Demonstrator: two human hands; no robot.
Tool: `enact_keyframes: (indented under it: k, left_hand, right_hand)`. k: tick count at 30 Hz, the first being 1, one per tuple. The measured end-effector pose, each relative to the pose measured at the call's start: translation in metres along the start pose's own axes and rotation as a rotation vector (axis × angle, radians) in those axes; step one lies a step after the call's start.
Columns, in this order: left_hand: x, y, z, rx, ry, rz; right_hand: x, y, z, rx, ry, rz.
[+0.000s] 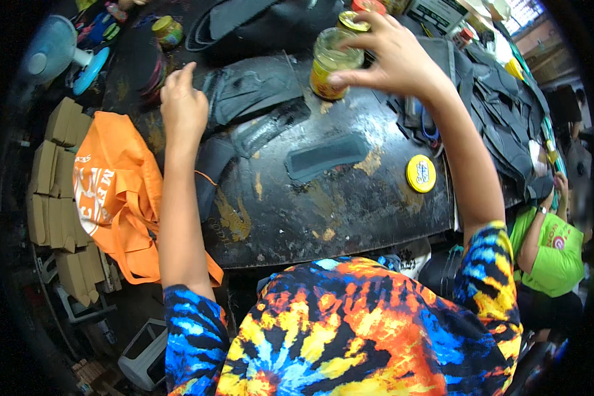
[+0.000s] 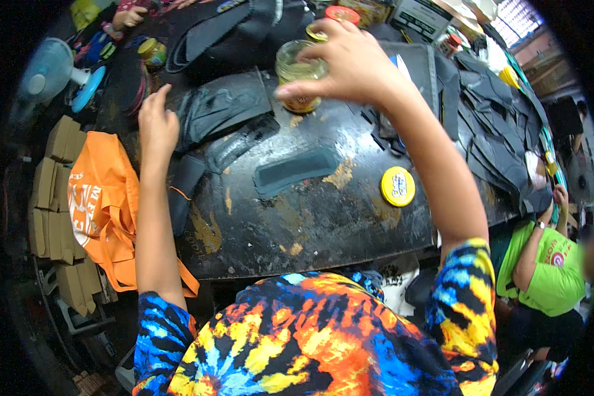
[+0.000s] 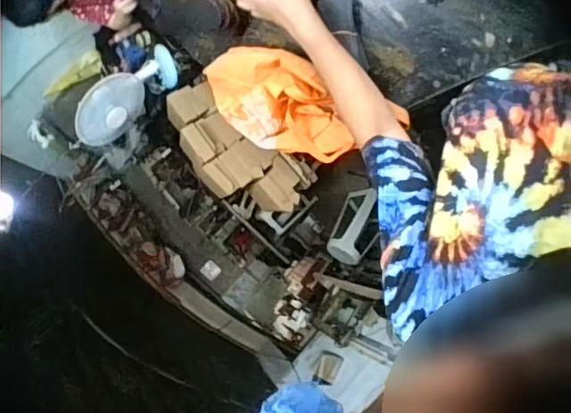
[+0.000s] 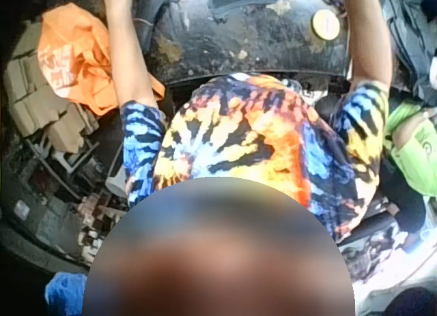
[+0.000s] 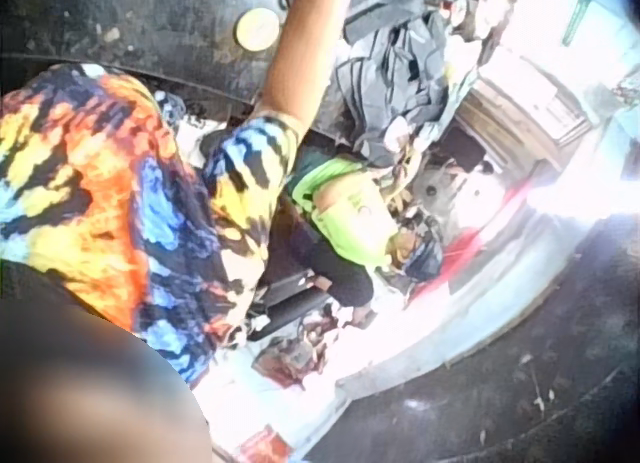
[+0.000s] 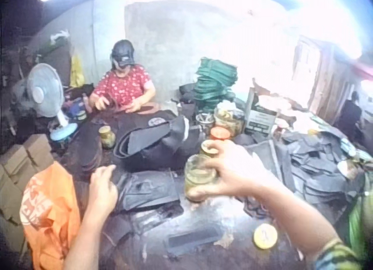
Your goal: The person uses shears to cut small rectangular pieces from a black rubber sheet, then stacks the cut pieces and secures them with a rubber band. The person also applies a substance from a jar onto the rubber pieces and rubs it in by hand.
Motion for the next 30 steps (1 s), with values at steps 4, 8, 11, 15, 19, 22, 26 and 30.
enact_keyframes:
  k: [4, 8, 11, 15, 19, 22, 26, 30]
  left_hand:
    - [-0.053, 0.039, 0.042, -0.18, 0.289, -0.197]
    - [-0.1, 0.088, 0.044, 0.044, 0.557, -0.207]
    - [-0.117, 0.11, 0.028, 0.229, 0.648, -0.27]
    - [-0.126, 0.129, 0.013, 0.293, 0.565, -0.377]
    - [-0.134, 0.139, 0.008, 0.292, 0.478, -0.387]
    - [-0.138, 0.142, 0.007, 0.272, 0.459, -0.363]
    - [-0.139, 0.142, 0.006, 0.285, 0.437, -0.355]
    - [-0.138, 0.143, 0.006, 0.292, 0.456, -0.353]
  right_hand:
    - [-0.004, -0.04, -0.037, 0.54, 0.153, -0.114]
    - [0.007, -0.054, -0.027, 0.623, 0.184, -0.188]
    - [0.009, -0.046, 0.018, -0.037, -0.062, -0.066]
    - [0.02, -0.002, 0.058, -0.622, -0.094, -0.002]
    - [0.046, 0.043, 0.052, -0.035, 0.079, 0.035]
    - [0.053, 0.087, 0.05, -0.106, -0.127, -0.045]
    - [0.073, 0.134, -0.01, 0.18, -0.548, -0.24]
    - [0.091, 0.169, -0.042, 0.354, 0.028, -0.369]
Point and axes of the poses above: each hand's wrist, its own y-axis away from the middle knuckle, its own z-axis out of the back of the hand, x = y × z, the point moved 3 cm from there along -y, towards the middle knuckle, and after that the axes turned 2 degrees about -z, right-handed, at the moved point
